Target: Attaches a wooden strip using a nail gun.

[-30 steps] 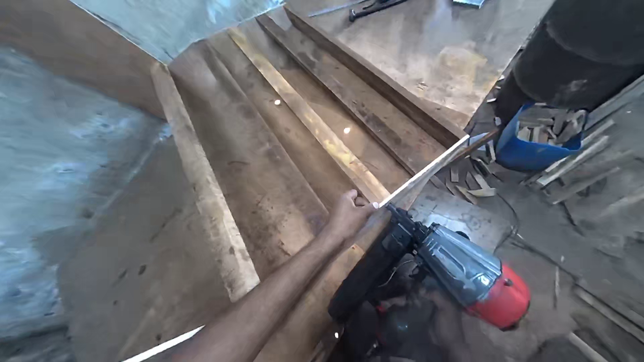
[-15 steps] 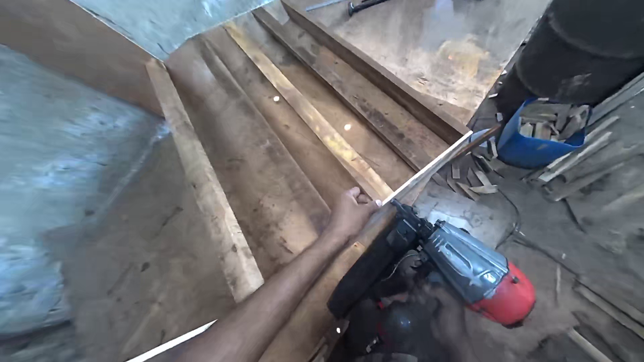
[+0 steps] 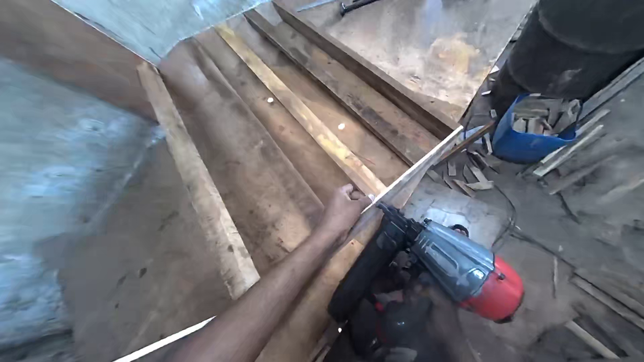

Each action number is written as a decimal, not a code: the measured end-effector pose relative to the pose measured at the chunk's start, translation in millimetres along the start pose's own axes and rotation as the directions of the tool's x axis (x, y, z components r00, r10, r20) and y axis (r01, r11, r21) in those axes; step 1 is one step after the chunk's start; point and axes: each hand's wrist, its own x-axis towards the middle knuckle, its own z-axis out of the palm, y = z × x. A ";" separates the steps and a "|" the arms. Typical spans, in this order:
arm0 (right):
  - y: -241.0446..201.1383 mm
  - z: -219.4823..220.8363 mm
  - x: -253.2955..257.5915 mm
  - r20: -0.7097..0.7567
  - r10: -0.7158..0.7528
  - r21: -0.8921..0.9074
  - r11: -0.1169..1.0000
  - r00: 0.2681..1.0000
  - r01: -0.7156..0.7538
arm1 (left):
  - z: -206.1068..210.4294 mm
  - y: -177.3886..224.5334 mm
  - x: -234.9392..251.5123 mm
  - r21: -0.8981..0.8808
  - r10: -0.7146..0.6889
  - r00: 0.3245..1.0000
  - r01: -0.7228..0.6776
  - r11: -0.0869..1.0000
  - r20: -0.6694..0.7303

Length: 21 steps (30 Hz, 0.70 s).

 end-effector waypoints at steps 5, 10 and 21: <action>-0.5 5.8 2.3 -0.006 0.028 0.059 0.998 1.000 -0.028 | -1.3 0.0 1.5 -0.099 -0.016 1.000 0.016 0.995 -0.008; -10.3 19.0 1.1 0.012 0.046 0.046 0.998 0.999 -0.047 | -1.3 2.1 -1.1 -0.123 -0.017 1.000 0.015 0.992 -0.010; 1.3 14.3 -7.5 -0.087 -0.002 0.011 1.000 0.996 0.003 | -3.1 1.9 -0.4 -0.163 -0.005 1.000 0.007 0.987 0.018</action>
